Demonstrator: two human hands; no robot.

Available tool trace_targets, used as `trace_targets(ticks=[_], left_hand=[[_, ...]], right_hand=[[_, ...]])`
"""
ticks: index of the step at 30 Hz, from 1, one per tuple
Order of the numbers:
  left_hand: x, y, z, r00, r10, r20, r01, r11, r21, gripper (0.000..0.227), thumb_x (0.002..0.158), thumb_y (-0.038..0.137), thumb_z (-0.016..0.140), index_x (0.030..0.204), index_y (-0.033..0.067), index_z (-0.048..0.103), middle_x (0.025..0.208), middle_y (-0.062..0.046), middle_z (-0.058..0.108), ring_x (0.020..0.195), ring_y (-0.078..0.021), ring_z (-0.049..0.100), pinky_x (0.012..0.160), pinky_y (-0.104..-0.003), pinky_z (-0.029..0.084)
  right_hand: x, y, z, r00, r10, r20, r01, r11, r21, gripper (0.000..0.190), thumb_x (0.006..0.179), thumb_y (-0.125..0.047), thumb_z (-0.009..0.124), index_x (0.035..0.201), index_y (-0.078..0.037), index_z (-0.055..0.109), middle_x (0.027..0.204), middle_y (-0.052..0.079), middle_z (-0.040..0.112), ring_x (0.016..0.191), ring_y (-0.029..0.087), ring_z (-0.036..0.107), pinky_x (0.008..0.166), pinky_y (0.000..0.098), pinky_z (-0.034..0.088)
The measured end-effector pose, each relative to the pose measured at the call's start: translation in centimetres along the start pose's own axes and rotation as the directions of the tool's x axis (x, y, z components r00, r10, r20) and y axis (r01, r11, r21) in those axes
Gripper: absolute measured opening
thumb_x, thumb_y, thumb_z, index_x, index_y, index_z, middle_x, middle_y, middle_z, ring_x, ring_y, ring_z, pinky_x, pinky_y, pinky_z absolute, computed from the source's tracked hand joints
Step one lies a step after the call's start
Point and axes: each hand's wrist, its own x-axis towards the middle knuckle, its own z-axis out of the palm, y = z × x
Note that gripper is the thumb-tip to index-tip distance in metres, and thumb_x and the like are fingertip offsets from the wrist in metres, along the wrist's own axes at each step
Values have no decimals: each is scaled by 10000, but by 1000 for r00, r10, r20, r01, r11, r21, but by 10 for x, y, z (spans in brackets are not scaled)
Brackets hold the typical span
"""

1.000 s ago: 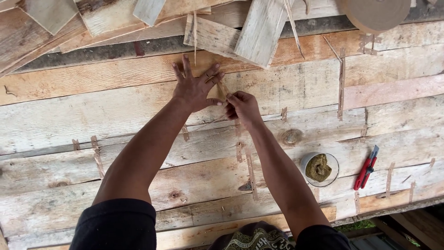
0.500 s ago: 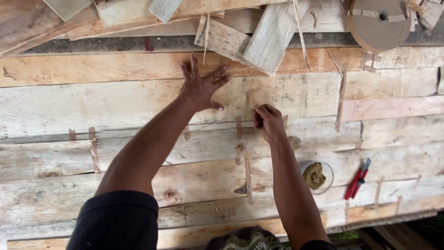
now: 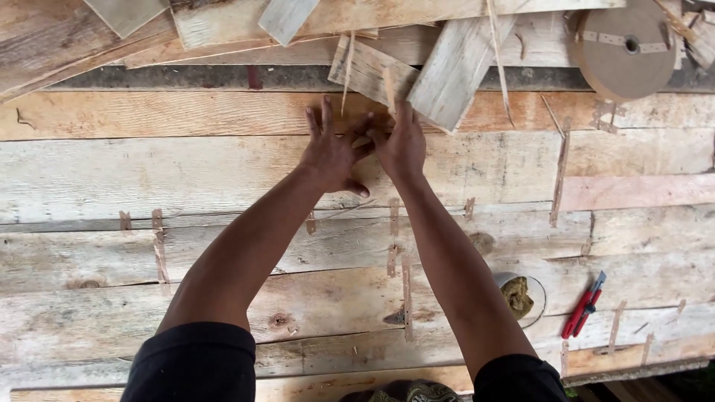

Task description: The person applies a paste-like filler to gaps between wooden planks using a small stick, smoothing it into the seams. They then use a red utility knife to scrape and trim a separate plank, removing surface material and shaping its edge.

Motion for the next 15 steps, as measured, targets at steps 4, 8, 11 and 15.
trace_targets(ticks=[4,8,11,15], left_hand=[[-1,-2,-2,1000,-2,6,2,1000,-23,1082,660,967,575,1582,443,361,1744,109,53,1425,-722,-31,1146,-843,127],[1,1,4,1000,14,-15,-15,999,-32,1102,660,956,586,1597,441,319,1749,76,23,1424,-729,-35,1144,-846,109],[-1,-1,2,1000,11,6,-11,1000,-18,1117,669,958,573,1616,460,252,1749,54,0,1418,-739,-33,1145,-841,120],[-4,-4,-1,999,41,27,-41,999,-3,1096,666,969,558,1606,494,253,1750,16,-26,1412,-746,-45,1139,-844,127]], right_hand=[[11,8,12,1000,26,-10,-26,1000,12,624,812,-198,921,1195,-107,438,953,87,596,885,424,709,730,608,565],[7,6,-1,998,59,-13,-59,998,38,579,839,-205,897,1182,-106,440,878,56,581,847,385,700,742,618,554],[9,11,4,997,79,-9,-79,995,57,532,881,-248,864,1169,-127,434,881,47,577,852,372,701,731,621,553],[10,10,8,997,83,11,-83,996,16,552,888,-285,852,1173,-155,398,901,44,566,876,395,705,726,637,556]])
